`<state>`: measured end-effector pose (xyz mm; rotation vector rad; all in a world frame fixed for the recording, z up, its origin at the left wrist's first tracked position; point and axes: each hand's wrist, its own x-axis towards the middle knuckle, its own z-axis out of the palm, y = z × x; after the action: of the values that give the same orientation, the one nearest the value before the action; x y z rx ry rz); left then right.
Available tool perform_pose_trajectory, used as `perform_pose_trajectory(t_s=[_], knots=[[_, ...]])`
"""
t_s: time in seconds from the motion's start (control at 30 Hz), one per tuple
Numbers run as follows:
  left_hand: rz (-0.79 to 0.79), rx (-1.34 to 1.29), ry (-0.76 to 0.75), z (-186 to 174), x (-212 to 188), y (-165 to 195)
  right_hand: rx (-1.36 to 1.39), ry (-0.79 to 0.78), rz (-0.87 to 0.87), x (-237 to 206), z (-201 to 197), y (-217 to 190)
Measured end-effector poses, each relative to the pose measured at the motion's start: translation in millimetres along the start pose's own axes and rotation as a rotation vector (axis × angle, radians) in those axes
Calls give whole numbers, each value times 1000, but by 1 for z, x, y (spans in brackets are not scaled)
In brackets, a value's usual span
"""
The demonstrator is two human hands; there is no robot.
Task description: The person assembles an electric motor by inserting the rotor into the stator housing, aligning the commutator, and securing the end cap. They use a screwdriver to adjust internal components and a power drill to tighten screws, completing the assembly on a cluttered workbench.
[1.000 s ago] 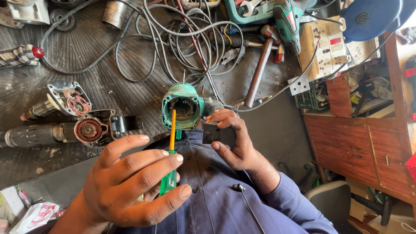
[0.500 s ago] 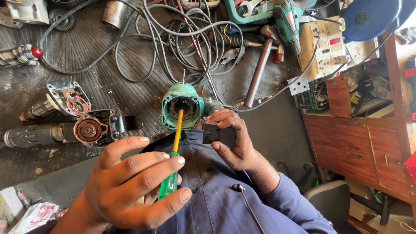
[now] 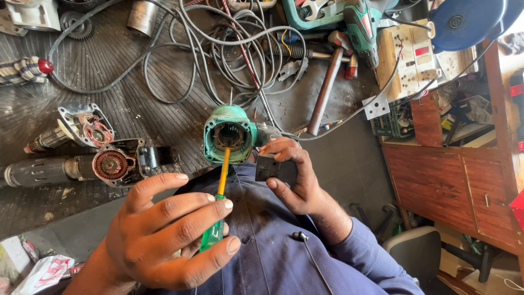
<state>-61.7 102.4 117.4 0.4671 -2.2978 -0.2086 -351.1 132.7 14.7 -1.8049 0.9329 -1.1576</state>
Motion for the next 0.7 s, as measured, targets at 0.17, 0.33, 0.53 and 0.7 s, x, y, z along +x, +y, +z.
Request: perform_pose_trajectory(t_s=[0.17, 0.33, 0.53, 0.7], knots=[[-9, 12, 41, 2, 1, -1, 11, 1, 7, -1, 0, 1], [-24, -10, 18, -1, 5, -1, 2, 3, 5, -1, 0, 1], [-29, -43, 13, -3, 7, -2, 6, 4, 1, -1, 1, 0], [-40, -64, -13, -2, 7, -2, 26, 5, 5, 0, 1, 0]])
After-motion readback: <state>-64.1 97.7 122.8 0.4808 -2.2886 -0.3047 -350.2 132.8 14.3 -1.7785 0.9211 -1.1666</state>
